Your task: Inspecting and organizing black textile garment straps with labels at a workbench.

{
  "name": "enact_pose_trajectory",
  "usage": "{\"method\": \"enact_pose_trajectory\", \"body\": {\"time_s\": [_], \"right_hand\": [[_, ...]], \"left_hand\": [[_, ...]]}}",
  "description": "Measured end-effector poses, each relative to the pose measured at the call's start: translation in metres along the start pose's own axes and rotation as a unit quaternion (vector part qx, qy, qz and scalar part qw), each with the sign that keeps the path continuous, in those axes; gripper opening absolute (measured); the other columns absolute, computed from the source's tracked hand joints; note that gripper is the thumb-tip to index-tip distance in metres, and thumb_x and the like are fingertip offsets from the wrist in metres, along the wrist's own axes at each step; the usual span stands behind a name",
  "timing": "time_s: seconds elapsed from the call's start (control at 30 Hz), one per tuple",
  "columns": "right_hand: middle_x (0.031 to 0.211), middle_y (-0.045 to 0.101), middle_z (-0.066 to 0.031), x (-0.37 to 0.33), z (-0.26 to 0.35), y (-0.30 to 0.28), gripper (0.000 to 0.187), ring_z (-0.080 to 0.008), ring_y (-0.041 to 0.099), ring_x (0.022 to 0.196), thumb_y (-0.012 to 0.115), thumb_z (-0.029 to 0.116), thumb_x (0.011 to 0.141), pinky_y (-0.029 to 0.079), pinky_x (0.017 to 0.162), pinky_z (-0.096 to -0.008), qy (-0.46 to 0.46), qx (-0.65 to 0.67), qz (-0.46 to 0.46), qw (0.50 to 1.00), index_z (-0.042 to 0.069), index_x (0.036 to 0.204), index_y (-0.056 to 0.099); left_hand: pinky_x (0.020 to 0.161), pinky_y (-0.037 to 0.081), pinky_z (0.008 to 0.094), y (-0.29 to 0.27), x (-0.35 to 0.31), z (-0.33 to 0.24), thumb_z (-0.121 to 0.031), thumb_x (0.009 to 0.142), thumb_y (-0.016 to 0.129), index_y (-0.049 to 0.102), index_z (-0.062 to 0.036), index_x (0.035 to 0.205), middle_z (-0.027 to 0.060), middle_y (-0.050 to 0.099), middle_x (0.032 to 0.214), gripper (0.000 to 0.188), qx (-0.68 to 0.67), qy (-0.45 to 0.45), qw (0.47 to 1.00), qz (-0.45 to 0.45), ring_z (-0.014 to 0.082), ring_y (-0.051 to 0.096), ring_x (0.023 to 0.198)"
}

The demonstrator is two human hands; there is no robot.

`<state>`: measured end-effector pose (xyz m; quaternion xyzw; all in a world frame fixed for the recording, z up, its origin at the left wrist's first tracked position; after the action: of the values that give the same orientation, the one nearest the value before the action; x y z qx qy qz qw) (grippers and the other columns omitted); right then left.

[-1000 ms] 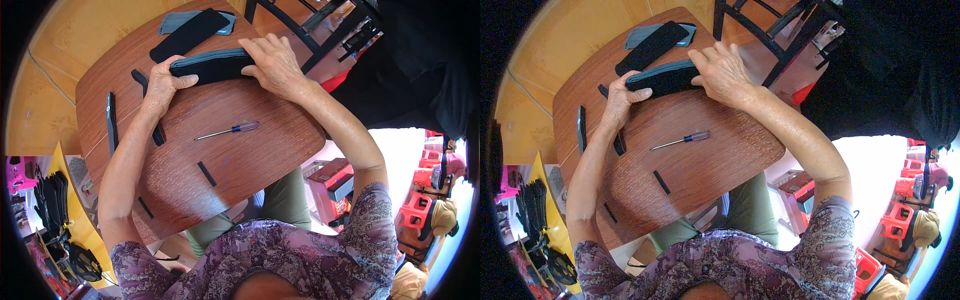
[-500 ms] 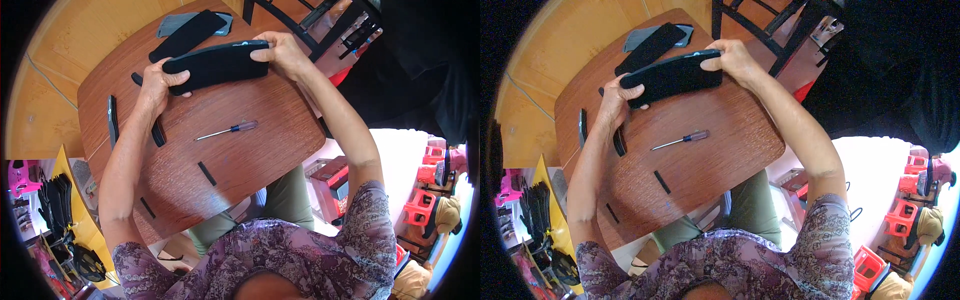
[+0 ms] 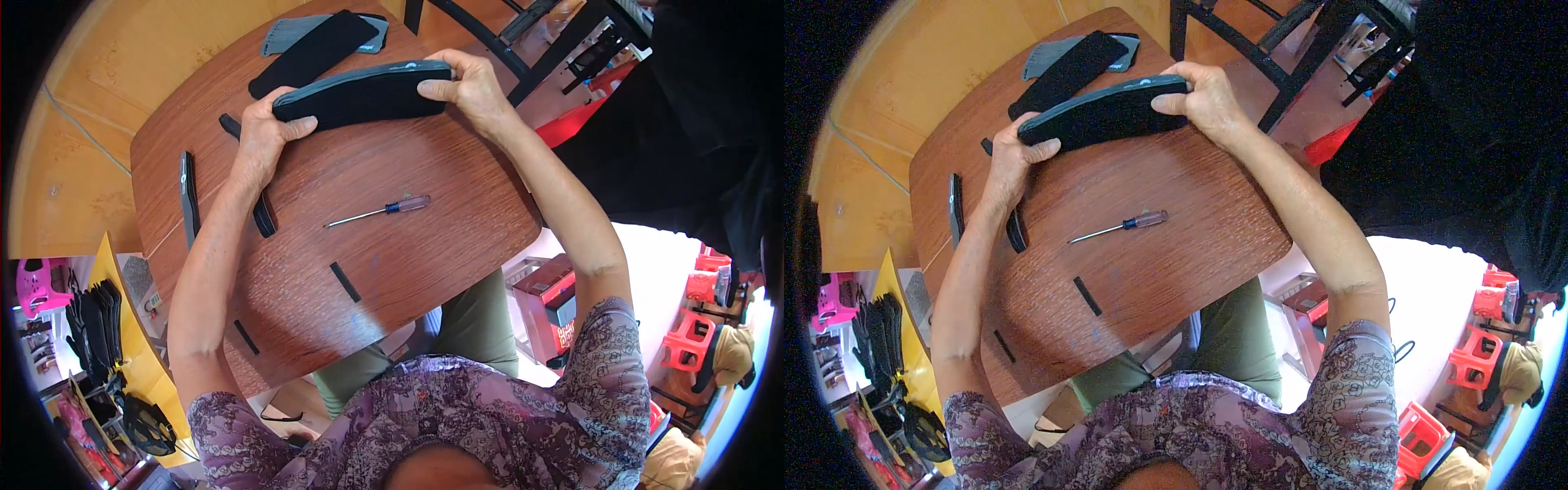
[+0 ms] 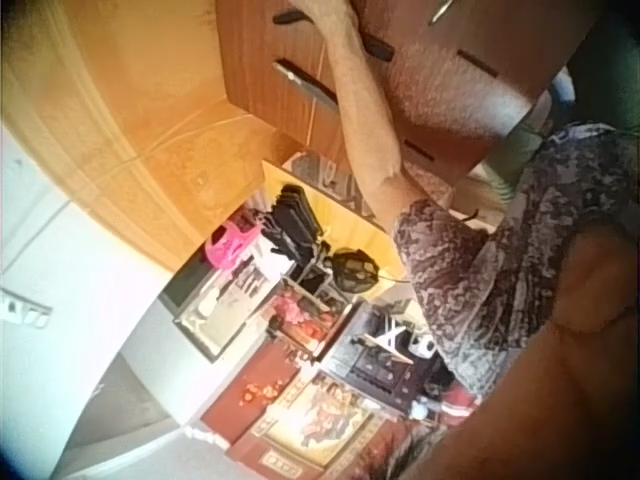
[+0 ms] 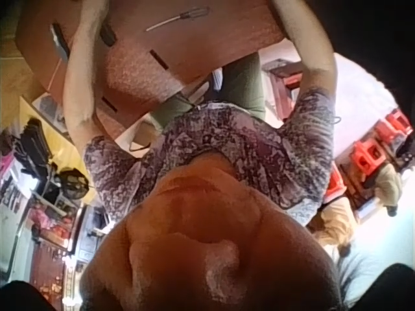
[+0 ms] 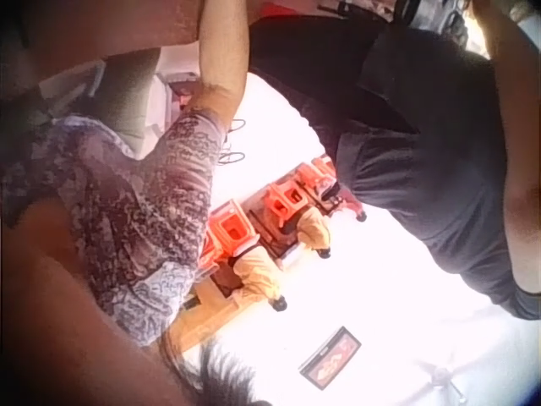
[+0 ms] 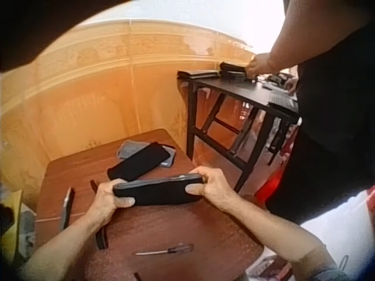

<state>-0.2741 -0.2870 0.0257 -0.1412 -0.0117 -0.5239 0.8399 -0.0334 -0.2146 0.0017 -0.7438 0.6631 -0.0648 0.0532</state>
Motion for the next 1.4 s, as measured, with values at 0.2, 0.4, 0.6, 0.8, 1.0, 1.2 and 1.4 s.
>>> {"method": "enact_pose_trajectory", "body": {"time_s": [0.2,0.4,0.6,0.8,1.0,1.2,1.4], "right_hand": [[0.088,0.064,-0.0039,-0.002,-0.002,0.001,0.021,-0.0115,0.059,0.080,0.066,-0.003,0.076,0.048,0.076,-0.0251,0.004,-0.009,-0.002,1.000,0.000,0.097,0.063],[0.085,0.065,-0.0063,-0.002,-0.005,0.001,0.019,-0.0130,0.061,0.076,0.066,-0.006,0.075,0.050,0.073,-0.0266,0.014,0.065,-0.017,0.998,-0.002,0.094,0.065],[0.082,0.066,-0.0103,0.006,-0.016,-0.002,0.021,-0.0177,0.063,0.071,0.068,-0.005,0.072,0.052,0.071,-0.0293,0.140,0.124,-0.045,0.981,-0.006,0.092,0.065],[0.084,0.067,-0.0111,0.006,-0.023,0.000,0.021,-0.0189,0.063,0.076,0.070,-0.003,0.072,0.052,0.076,-0.0299,0.197,0.119,-0.028,0.973,-0.005,0.093,0.066],[0.084,0.067,-0.0112,0.006,-0.027,0.005,0.020,-0.0184,0.064,0.076,0.069,-0.004,0.073,0.053,0.075,-0.0294,0.201,0.126,-0.022,0.971,-0.004,0.093,0.066],[0.087,0.067,-0.0109,0.006,-0.028,0.008,0.025,-0.0169,0.064,0.078,0.067,-0.005,0.074,0.053,0.074,-0.0281,0.153,0.129,-0.013,0.980,-0.004,0.099,0.065],[0.090,0.064,-0.0026,-0.004,0.011,0.007,0.041,-0.0092,0.057,0.077,0.068,-0.006,0.072,0.049,0.072,-0.0223,0.023,0.100,-0.005,0.995,0.003,0.111,0.064]], "left_hand": [[0.073,0.047,0.0235,0.006,-0.005,-0.007,0.006,0.073,0.069,0.065,-0.0058,0.094,-0.0009,0.063,0.084,0.025,-0.027,0.013,1.000,0.006,0.0100,0.056,0.076],[0.064,0.052,0.0266,0.001,0.000,0.002,0.008,0.070,0.070,0.062,-0.0029,0.101,0.0025,0.065,0.090,0.033,-0.093,-0.028,0.995,0.023,0.0139,0.060,0.075],[0.041,0.050,0.0289,0.003,-0.002,-0.005,0.002,0.074,0.068,0.060,0.0022,0.098,0.0114,0.066,0.084,0.025,-0.150,-0.127,0.979,0.052,0.0217,0.065,0.067],[0.042,0.052,0.0289,0.002,-0.003,-0.006,0.004,0.075,0.067,0.057,0.0026,0.094,0.0137,0.065,0.080,0.022,-0.166,-0.148,0.974,0.042,0.0231,0.066,0.065],[0.042,0.053,0.0287,-0.002,-0.001,0.004,0.006,0.074,0.067,0.057,0.0028,0.095,0.0128,0.065,0.083,0.024,-0.167,-0.150,0.974,0.040,0.0222,0.066,0.067],[0.041,0.052,0.0296,0.001,-0.004,0.003,0.006,0.075,0.066,0.058,0.0016,0.099,0.0118,0.065,0.084,0.026,-0.168,-0.142,0.974,0.048,0.0204,0.064,0.066],[0.040,0.052,0.0302,-0.001,-0.003,0.002,0.009,0.075,0.064,0.059,0.0013,0.101,0.0112,0.065,0.084,0.028,-0.183,-0.120,0.975,0.028,0.0204,0.064,0.063]]}}
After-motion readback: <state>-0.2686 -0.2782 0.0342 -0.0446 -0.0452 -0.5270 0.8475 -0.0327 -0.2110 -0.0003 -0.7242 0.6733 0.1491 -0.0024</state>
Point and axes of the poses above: each hand's wrist, its own x-axis towards the middle knuckle, its own y-axis out of the palm, z = x × y, the point moved 9 cm from there along x, towards the middle knuckle
